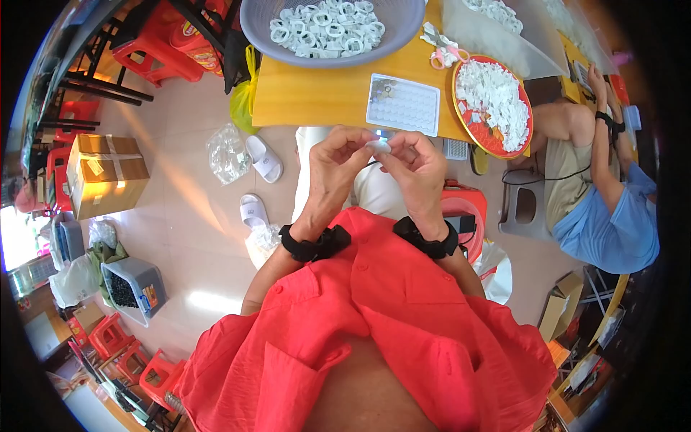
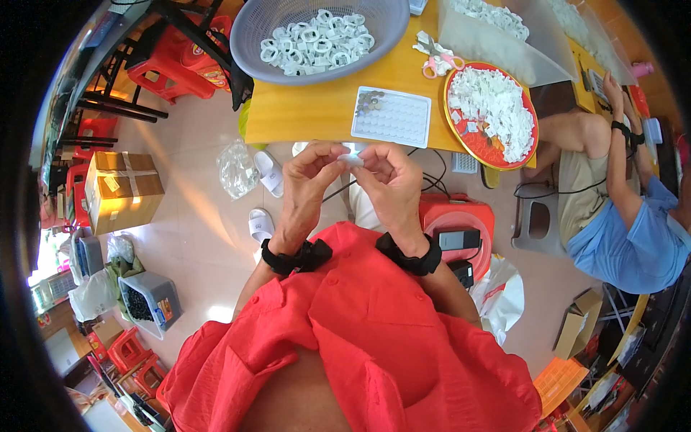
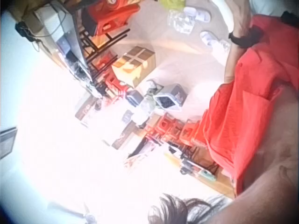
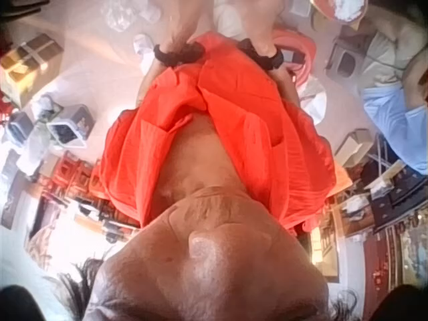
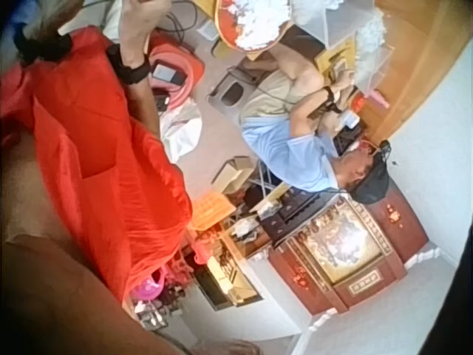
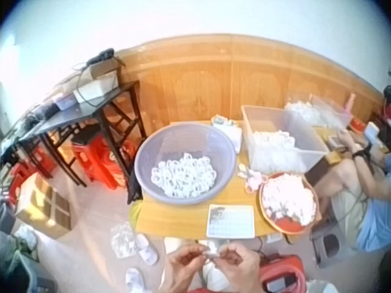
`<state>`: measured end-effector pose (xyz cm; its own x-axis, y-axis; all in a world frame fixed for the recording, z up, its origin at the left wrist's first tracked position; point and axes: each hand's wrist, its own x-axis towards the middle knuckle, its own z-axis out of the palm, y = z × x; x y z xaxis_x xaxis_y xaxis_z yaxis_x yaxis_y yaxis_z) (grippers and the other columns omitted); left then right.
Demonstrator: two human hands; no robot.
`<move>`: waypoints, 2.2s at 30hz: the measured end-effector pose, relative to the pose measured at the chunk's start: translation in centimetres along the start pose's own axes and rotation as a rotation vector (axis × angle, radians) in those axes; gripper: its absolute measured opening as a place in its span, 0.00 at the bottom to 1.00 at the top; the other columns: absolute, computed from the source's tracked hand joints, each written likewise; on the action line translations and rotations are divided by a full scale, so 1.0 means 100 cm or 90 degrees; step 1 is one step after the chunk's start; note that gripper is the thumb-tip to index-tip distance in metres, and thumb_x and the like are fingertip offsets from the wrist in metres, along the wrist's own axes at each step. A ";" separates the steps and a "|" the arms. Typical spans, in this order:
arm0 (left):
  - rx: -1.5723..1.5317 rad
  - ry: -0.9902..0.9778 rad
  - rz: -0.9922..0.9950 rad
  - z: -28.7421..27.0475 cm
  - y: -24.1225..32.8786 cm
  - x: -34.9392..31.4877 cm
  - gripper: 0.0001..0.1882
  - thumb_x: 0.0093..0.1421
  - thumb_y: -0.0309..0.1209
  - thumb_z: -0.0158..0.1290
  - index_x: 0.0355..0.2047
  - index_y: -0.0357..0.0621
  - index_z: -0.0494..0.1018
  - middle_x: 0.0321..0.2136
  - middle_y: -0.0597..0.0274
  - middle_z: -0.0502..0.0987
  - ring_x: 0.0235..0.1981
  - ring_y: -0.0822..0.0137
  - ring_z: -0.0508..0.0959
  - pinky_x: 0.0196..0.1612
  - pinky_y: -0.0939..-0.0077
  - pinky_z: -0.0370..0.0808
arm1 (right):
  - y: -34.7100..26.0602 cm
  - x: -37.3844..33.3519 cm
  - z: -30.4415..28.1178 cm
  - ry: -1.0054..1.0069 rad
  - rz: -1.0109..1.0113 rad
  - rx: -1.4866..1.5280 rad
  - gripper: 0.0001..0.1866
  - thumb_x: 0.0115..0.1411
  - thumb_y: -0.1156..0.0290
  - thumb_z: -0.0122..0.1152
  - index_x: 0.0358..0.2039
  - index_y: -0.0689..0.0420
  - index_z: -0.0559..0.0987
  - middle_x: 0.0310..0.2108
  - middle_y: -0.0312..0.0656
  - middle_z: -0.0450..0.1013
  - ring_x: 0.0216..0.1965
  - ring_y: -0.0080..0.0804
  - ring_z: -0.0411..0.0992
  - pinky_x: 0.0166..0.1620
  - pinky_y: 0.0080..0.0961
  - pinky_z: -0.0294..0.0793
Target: Assembling small white plastic eyelets or grommet components at a table.
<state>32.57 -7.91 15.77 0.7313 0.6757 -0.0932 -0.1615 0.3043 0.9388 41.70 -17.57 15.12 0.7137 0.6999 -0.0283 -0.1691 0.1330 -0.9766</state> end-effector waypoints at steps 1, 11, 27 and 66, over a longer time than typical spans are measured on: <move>-0.001 0.004 0.021 0.001 -0.001 0.000 0.08 0.52 0.17 0.50 0.33 0.35 0.73 0.31 0.64 0.73 0.35 0.73 0.73 0.39 0.80 0.71 | 0.003 0.000 -0.001 0.000 -0.024 -0.011 0.08 0.50 0.84 0.58 0.31 0.64 0.71 0.28 0.36 0.71 0.30 0.19 0.72 0.32 0.12 0.72; -0.071 0.007 0.001 -0.001 -0.003 0.002 0.09 0.47 0.13 0.49 0.29 0.36 0.73 0.30 0.64 0.72 0.31 0.72 0.73 0.36 0.79 0.70 | 0.007 -0.002 0.003 -0.001 -0.054 -0.026 0.07 0.50 0.83 0.58 0.29 0.62 0.71 0.28 0.34 0.69 0.30 0.17 0.71 0.28 0.11 0.71; -0.112 0.035 -0.072 -0.002 -0.008 0.001 0.17 0.51 0.21 0.54 0.44 0.38 0.70 0.36 0.63 0.70 0.36 0.71 0.73 0.42 0.78 0.71 | -0.003 0.019 -0.014 -0.022 0.049 -0.089 0.08 0.48 0.82 0.60 0.29 0.58 0.73 0.22 0.30 0.70 0.23 0.12 0.67 0.24 0.10 0.68; -0.110 0.050 -0.120 -0.057 -0.020 -0.001 0.08 0.56 0.26 0.51 0.36 0.37 0.74 0.31 0.66 0.75 0.30 0.76 0.73 0.37 0.81 0.72 | -0.015 0.235 0.048 -0.283 -0.120 -1.017 0.08 0.42 0.80 0.56 0.26 0.61 0.78 0.27 0.51 0.74 0.30 0.43 0.74 0.33 0.32 0.71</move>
<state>29.04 -4.77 12.05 0.7069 0.6438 -0.2929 -0.1426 0.5353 0.8325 55.42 2.02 16.90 0.3584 0.9273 -0.1079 0.9086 -0.3730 -0.1877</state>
